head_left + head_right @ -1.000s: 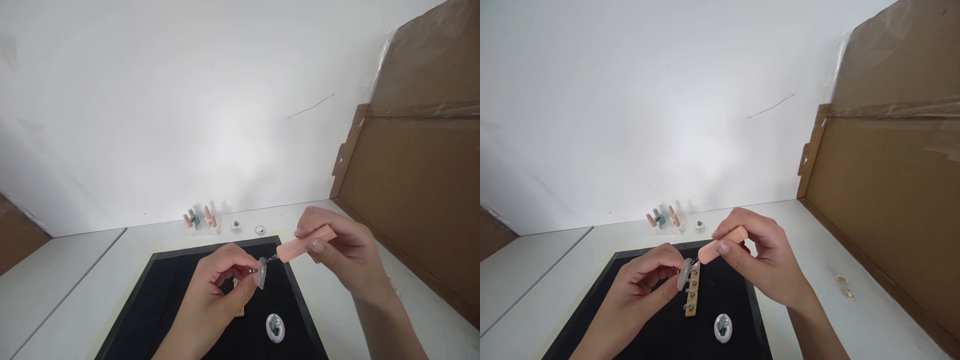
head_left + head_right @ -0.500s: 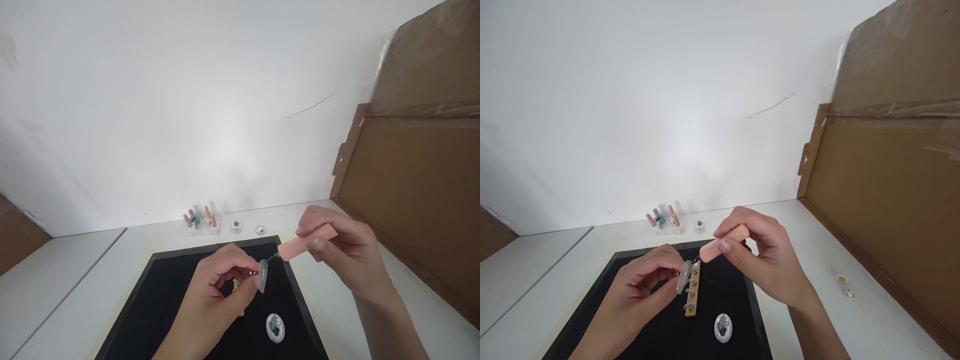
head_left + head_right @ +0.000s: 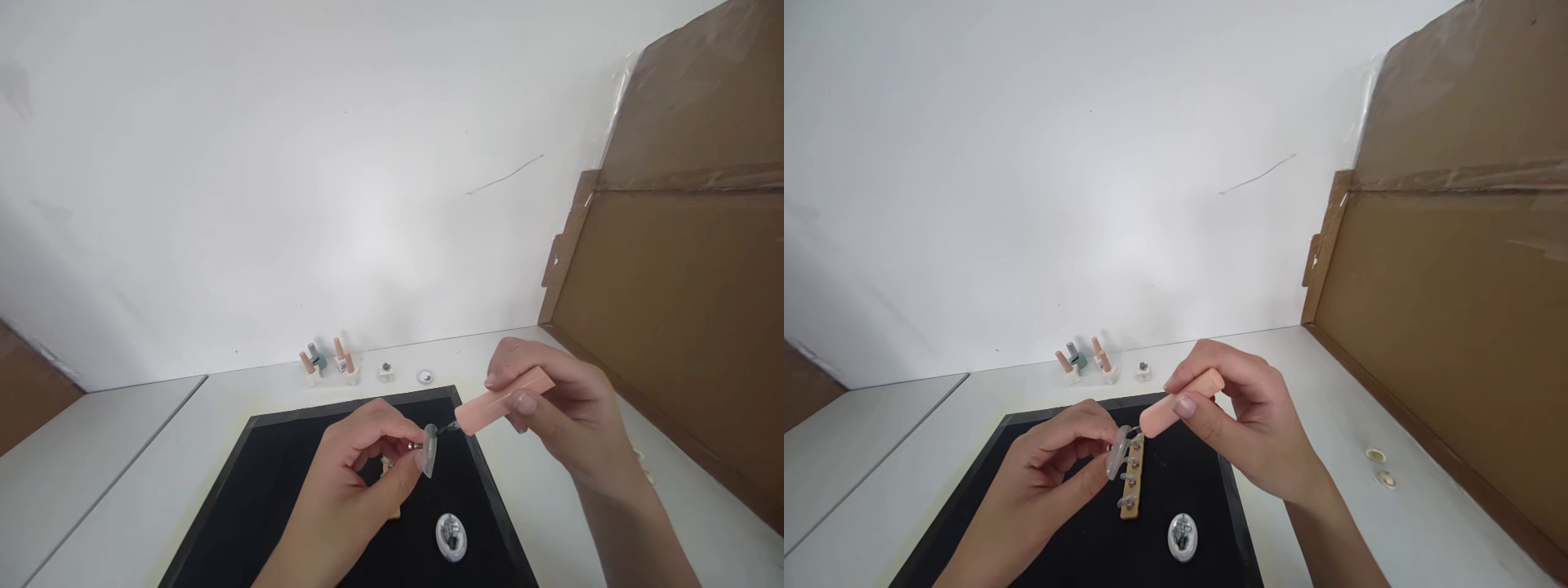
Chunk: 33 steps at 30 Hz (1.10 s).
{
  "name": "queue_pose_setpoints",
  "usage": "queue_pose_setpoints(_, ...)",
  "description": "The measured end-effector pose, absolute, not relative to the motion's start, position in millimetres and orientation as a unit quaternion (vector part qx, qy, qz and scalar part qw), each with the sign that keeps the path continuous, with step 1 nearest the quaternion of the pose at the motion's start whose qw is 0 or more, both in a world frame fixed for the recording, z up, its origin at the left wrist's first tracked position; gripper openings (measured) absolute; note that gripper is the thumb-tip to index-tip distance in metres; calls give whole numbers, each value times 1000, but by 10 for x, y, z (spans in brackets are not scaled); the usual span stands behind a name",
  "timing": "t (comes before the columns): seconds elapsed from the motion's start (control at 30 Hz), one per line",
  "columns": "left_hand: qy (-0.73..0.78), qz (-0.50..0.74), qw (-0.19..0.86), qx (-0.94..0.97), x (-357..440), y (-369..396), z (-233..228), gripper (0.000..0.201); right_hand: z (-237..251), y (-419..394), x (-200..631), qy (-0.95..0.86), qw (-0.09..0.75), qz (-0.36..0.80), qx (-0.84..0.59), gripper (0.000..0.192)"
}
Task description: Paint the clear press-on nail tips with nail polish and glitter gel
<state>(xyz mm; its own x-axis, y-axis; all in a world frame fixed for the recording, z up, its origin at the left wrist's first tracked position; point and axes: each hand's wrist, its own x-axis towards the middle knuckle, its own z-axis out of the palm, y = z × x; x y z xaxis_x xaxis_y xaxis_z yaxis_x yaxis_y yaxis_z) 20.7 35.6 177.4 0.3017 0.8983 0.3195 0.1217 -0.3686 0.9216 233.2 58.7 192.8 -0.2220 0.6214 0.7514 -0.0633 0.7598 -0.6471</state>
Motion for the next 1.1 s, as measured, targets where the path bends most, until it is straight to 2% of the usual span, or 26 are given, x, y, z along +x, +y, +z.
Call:
queue_pose_setpoints(0.33,379,462,417,685,222,295,1772,15,1915,613,2346,-726,600,262,-210,8)
queue_pose_setpoints(0.6,381,472,412,680,251,317,1813,15,1883,610,2365,-716,598,315,-175,14)
queue_pose_setpoints(1.1,388,462,401,689,274,325,1810,16,1883,616,2372,-719,585,319,-197,12)
